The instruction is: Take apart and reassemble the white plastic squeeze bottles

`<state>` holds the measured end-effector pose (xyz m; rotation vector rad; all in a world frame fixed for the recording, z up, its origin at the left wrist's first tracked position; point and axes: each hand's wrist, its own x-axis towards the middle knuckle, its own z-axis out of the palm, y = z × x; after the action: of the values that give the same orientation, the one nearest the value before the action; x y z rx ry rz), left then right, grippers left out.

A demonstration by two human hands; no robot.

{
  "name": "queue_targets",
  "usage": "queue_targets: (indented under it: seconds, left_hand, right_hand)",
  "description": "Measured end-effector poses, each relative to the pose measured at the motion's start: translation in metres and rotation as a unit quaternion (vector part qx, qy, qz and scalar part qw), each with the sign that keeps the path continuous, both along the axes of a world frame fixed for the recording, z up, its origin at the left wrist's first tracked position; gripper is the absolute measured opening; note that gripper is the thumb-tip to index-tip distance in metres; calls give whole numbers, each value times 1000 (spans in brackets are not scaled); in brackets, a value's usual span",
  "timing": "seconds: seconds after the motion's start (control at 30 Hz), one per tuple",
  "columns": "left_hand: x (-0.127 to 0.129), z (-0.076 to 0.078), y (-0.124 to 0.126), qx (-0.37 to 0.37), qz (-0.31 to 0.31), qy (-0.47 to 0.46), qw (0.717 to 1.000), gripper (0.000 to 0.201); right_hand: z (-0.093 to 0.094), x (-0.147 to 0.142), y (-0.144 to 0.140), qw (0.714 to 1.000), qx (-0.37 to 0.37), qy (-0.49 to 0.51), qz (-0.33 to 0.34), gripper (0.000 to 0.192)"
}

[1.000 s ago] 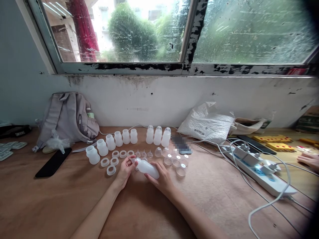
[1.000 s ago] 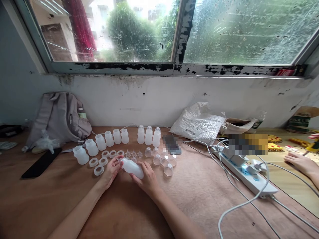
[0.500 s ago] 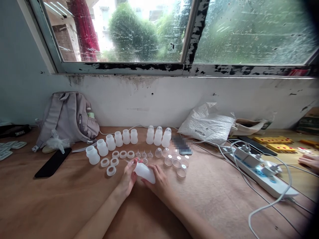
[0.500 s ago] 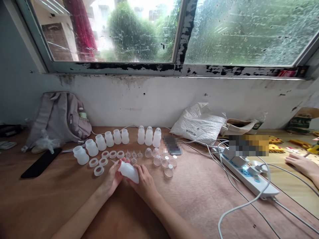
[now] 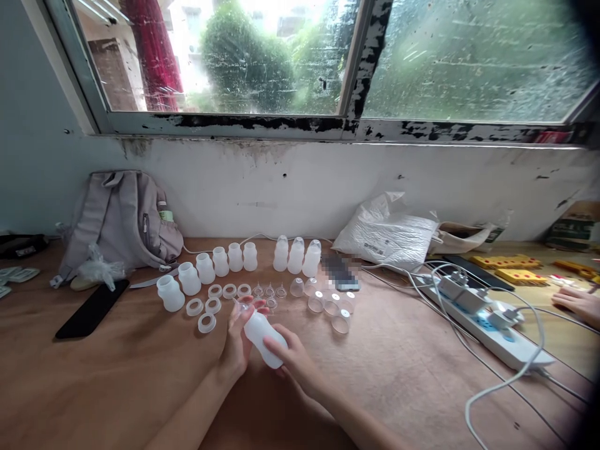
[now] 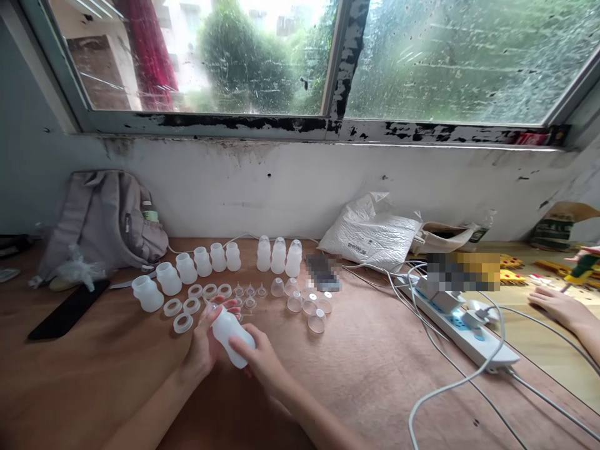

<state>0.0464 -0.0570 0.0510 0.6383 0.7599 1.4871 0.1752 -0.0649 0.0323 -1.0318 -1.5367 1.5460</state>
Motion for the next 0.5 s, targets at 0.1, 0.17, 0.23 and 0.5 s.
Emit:
queue_targets:
  seconds: [0.1, 0.17, 0.23, 0.5]
  left_hand:
    - [1, -4, 3, -32, -8, 29, 999, 27]
    - [0, -8, 5, -31, -15, 59, 998, 19]
    - [-2, -12, 6, -25, -9, 81, 996, 12]
    - [-6, -11, 2, 21, -5, 96, 995, 5]
  right_hand:
    - [-2, -2, -4, 965, 216, -112, -101, 42]
    - [-1, -3, -7, 953, 255, -137, -93, 39]
    - [0, -5, -9, 965, 223, -127, -61, 31]
    - [2, -5, -9, 988, -140, 47, 46, 28]
